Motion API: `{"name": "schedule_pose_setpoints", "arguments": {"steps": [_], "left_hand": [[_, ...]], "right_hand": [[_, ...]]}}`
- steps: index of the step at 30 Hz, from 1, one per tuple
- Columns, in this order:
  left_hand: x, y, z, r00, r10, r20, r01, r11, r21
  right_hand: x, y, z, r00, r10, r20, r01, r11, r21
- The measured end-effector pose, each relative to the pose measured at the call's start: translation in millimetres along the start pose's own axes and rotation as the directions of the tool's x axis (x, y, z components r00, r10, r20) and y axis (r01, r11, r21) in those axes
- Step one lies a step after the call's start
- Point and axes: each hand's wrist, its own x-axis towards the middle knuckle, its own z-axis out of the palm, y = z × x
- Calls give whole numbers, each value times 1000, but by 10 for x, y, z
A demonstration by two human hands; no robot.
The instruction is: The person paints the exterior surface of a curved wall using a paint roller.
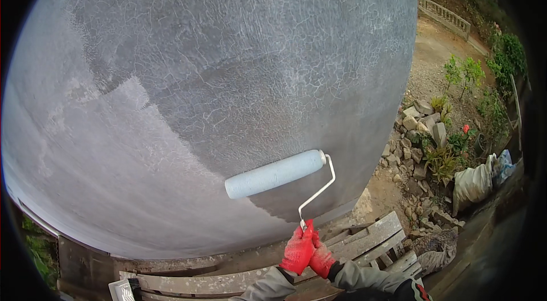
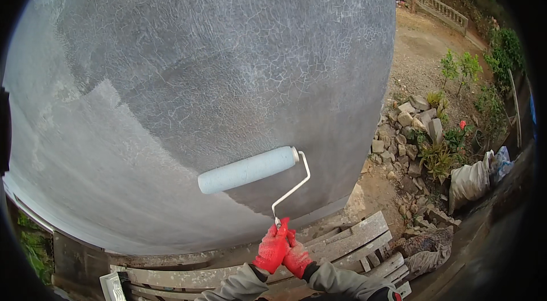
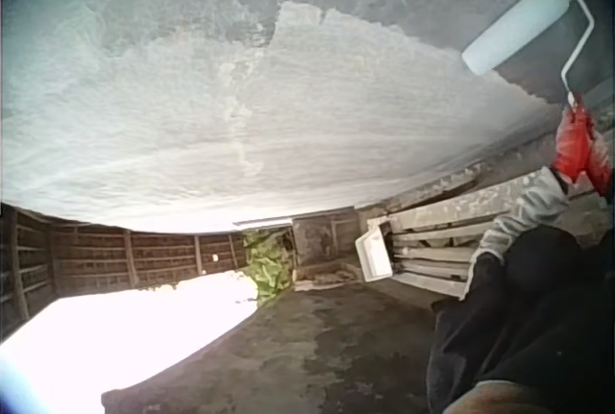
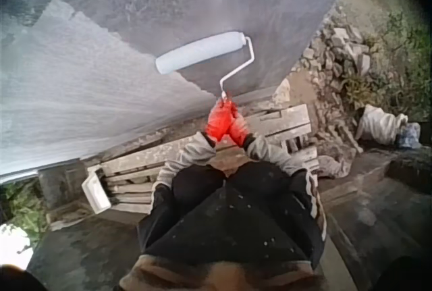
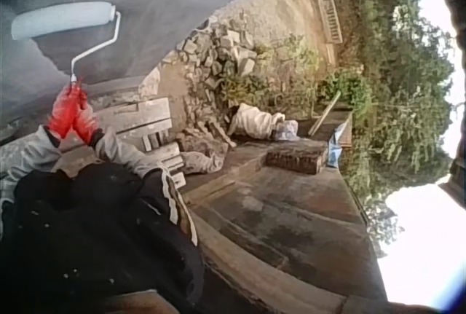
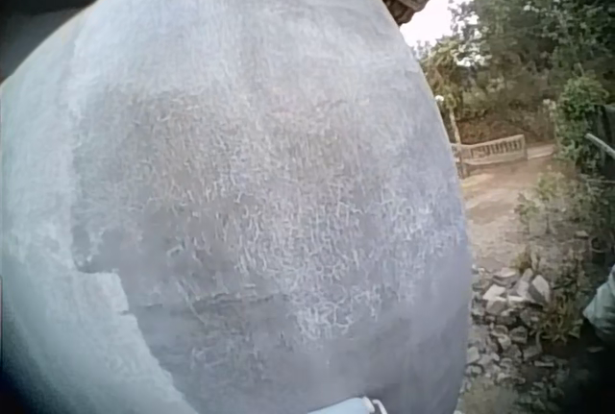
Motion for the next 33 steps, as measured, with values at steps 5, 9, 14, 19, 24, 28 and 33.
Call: {"name": "schedule_pose_setpoints", "arguments": {"steps": [5, 9, 14, 19, 24, 28, 33], "left_hand": [[-113, 146, -20, 989, -140, -50, 148, 965, 216], [-9, 901, -76, 999, 51, -5, -51, 994, -97], [92, 1803, -93, 974, 207, 89, -170, 935, -310], [176, 1117, 84, 984, 147, 96, -113, 949, -294], [-32, -31, 110, 995, -50, 91, 55, 997, -53], [-30, 71, 48, 974, -216, 63, 213, 976, 50], [64, 1132, 63, 995, 31, 94, -24, 996, -81]], "right_hand": [[-146, -6, -322, 901, 323, 290, -356, 932, 69], [-34, -493, 864, 992, -112, 65, 117, 989, -90], [73, -1083, 1543, 947, -255, 197, 301, 917, -261], [87, -803, 880, 971, -209, 121, 223, 967, -122], [-140, 62, -210, 988, 133, -73, -107, 952, 287], [-185, 48, -2, 986, 118, -122, -116, 993, 20], [-41, -553, 738, 984, -175, 37, 178, 978, -106]]}}
